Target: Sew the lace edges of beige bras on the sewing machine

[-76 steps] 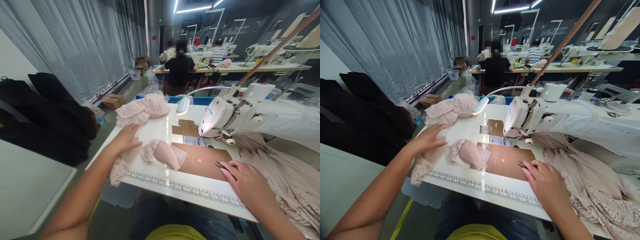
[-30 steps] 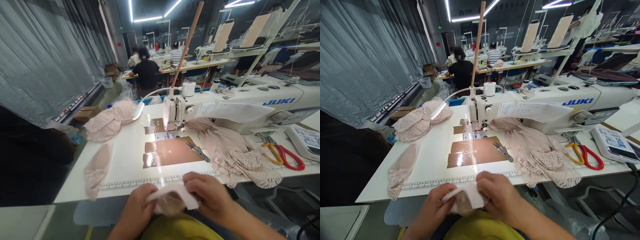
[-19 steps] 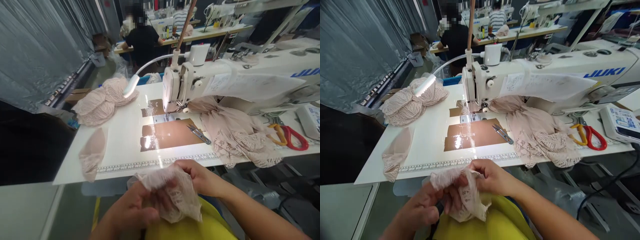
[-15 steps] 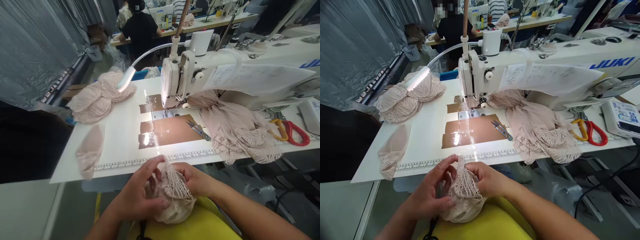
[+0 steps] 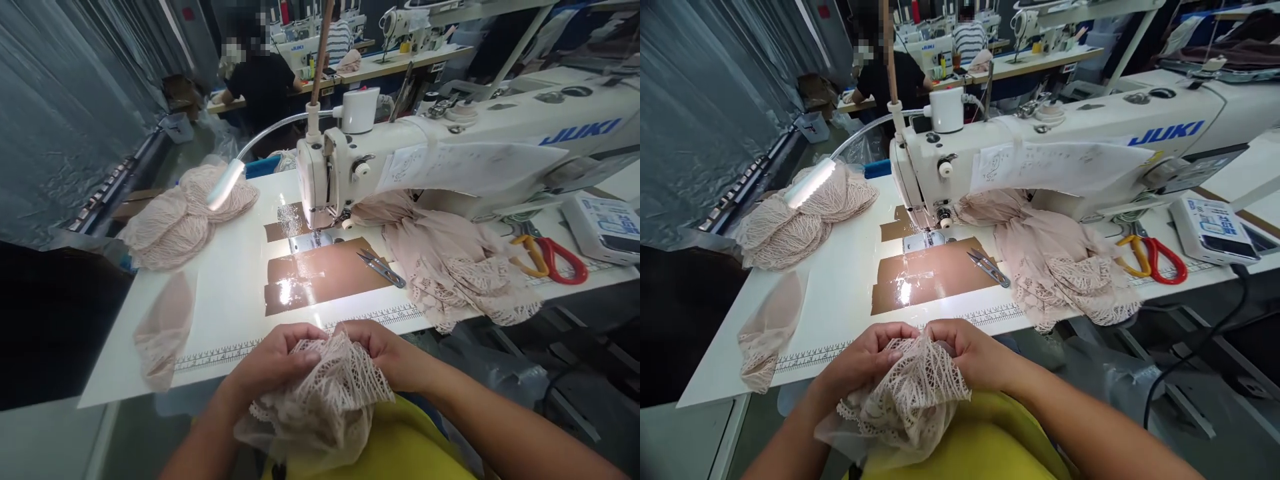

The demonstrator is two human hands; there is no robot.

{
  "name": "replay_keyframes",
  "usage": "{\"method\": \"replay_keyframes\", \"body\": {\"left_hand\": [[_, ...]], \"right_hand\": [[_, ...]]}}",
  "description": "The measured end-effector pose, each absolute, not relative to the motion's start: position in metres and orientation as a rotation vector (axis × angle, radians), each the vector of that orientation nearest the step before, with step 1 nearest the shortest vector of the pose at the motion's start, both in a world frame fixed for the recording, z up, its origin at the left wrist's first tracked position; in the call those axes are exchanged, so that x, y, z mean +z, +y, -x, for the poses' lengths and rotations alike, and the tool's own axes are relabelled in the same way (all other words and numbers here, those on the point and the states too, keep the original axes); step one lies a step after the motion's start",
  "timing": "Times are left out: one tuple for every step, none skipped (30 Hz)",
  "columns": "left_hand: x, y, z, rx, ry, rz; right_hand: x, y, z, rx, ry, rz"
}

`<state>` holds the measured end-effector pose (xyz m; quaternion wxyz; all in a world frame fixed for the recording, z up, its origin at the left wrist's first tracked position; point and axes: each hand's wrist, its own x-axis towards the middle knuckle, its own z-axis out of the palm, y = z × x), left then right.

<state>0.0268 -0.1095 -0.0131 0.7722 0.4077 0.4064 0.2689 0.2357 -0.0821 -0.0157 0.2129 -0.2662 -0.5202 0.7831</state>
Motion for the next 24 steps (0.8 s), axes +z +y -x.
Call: {"method": "replay_keyframes", "body": {"left_hand": [[-0.014,-0.110,-0.028,0.572,0.872,-0.853],[-0.015,-0.110,-0.028,0.561,0.865,-0.848],[-0.015,-0.110,-0.028,0.557,0.869,-0.868],[-0.014,-0.110,-0.028,0.567,0.893,-0.916],[-0.012,-0.110,-0.027,0.595,0.934,-0.993],[-0.008,-0.110,-0.026,0.645,0.987,-1.098],[-0.003,-0.111,-0.024,0.703,1.041,-1.221],[0.003,-0.112,-0.023,0.734,1.080,-1.355],[0.009,-0.114,-0.023,0.746,1.097,-1.487],[0.014,-0.116,-0.023,0.720,1.083,-1.608],[0.019,-0.118,-0.023,0.680,1.056,-1.713],[0.022,-0.120,-0.025,0.628,1.020,-1.810],[0.024,-0.122,-0.027,0.590,0.960,-1.908],[0.024,-0.124,-0.030,0.590,0.908,-1.994],[0.022,-0.125,-0.034,0.621,0.892,-2.059],[0.020,-0.126,-0.038,0.667,0.926,-2.100],[0.017,-0.127,-0.042,0.730,1.005,-2.112],[0.014,-0.127,-0.047,0.797,1.109,-2.089],[0.010,-0.127,-0.051,0.845,1.211,-2.032],[0.007,-0.126,-0.056,0.865,1.281,-1.955],[0.004,-0.125,-0.060,0.877,1.297,-1.873],[0.002,-0.124,-0.064,0.898,1.296,-1.787],[-0.001,-0.122,-0.068,0.934,1.302,-1.698],[-0.004,-0.121,-0.071,0.984,1.330,-1.608]], "right_hand": [[-0.017,-0.081,-0.238,2.121,-1.450,0.805],[-0.018,-0.080,-0.240,2.076,-1.450,0.858],[-0.019,-0.080,-0.242,2.033,-1.448,0.899],[-0.020,-0.079,-0.244,1.982,-1.456,0.935],[-0.021,-0.078,-0.245,1.928,-1.463,0.966],[-0.022,-0.078,-0.246,1.877,-1.469,0.993],[-0.023,-0.077,-0.247,1.829,-1.477,1.017],[-0.024,-0.077,-0.247,1.786,-1.492,1.039],[-0.024,-0.076,-0.248,1.744,-1.517,1.060],[-0.025,-0.076,-0.249,1.702,-1.551,1.077],[-0.026,-0.075,-0.250,1.653,-1.595,1.091],[-0.027,-0.075,-0.251,1.595,-1.640,1.098],[-0.027,-0.076,-0.252,1.543,-1.669,1.094],[-0.028,-0.077,-0.252,1.503,-1.680,1.078],[-0.028,-0.078,-0.253,1.472,-1.673,1.054],[-0.028,-0.079,-0.254,1.450,-1.663,1.026],[-0.027,-0.080,-0.254,1.432,-1.657,0.995],[-0.026,-0.080,-0.254,1.415,-1.658,0.966],[-0.025,-0.081,-0.254,1.397,-1.668,0.937],[-0.024,-0.081,-0.254,1.384,-1.682,0.907],[-0.023,-0.081,-0.254,1.388,-1.692,0.872],[-0.022,-0.081,-0.254,1.419,-1.695,0.836],[-0.021,-0.081,-0.255,1.477,-1.688,0.799],[-0.020,-0.081,-0.257,1.557,-1.677,0.769]]}}
